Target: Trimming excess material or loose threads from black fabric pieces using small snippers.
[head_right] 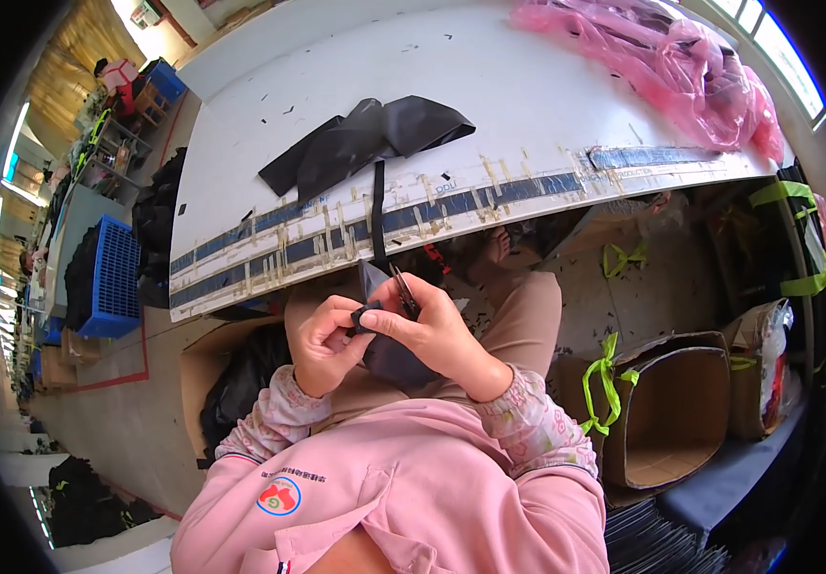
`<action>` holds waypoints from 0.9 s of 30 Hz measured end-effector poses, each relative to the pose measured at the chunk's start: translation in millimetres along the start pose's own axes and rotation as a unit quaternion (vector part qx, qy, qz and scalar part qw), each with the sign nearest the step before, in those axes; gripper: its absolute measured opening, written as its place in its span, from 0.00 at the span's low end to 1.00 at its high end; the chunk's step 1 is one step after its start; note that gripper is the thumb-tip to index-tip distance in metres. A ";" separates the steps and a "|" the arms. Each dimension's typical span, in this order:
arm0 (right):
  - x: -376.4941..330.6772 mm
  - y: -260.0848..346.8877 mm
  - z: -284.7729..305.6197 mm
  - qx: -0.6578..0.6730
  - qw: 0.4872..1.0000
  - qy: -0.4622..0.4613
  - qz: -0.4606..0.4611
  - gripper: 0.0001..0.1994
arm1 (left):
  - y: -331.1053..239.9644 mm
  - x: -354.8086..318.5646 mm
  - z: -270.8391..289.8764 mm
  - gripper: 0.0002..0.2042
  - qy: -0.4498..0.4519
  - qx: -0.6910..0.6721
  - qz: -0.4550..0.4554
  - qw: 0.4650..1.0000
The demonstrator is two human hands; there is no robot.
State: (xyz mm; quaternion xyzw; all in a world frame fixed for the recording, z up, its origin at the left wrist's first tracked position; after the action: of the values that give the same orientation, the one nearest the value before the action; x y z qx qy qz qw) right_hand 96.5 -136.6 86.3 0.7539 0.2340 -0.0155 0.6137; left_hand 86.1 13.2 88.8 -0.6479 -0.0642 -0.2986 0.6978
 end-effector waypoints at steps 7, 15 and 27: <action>0.8 -7.4 1.1 0.050 0.997 0.016 -0.048 0.12 | -4.0 0.8 0.7 0.10 0.005 0.076 -0.052 0.996; 8.1 -22.4 -3.8 0.125 0.984 0.069 -0.109 0.08 | -4.2 -0.1 2.4 0.09 0.010 0.116 -0.091 0.989; 15.6 -29.6 -6.6 0.136 0.979 0.092 -0.123 0.12 | 12.6 -10.8 7.8 0.10 0.000 0.070 -0.050 0.996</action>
State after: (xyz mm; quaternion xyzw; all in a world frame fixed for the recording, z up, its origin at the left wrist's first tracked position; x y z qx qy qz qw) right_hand 97.6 -121.2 55.9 0.7940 0.3761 -0.0537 0.4746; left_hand 85.9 23.9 73.9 -0.5937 -0.1176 -0.3278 0.7254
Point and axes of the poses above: each hand's wrist, its own x-axis towards the middle knuckle, its own z-axis out of the back of the hand, y = z × x, the point moved 6 cm from there along x, towards the middle knuckle, and after that the axes turned 11 degrees about -z, right-handed, at the moved point
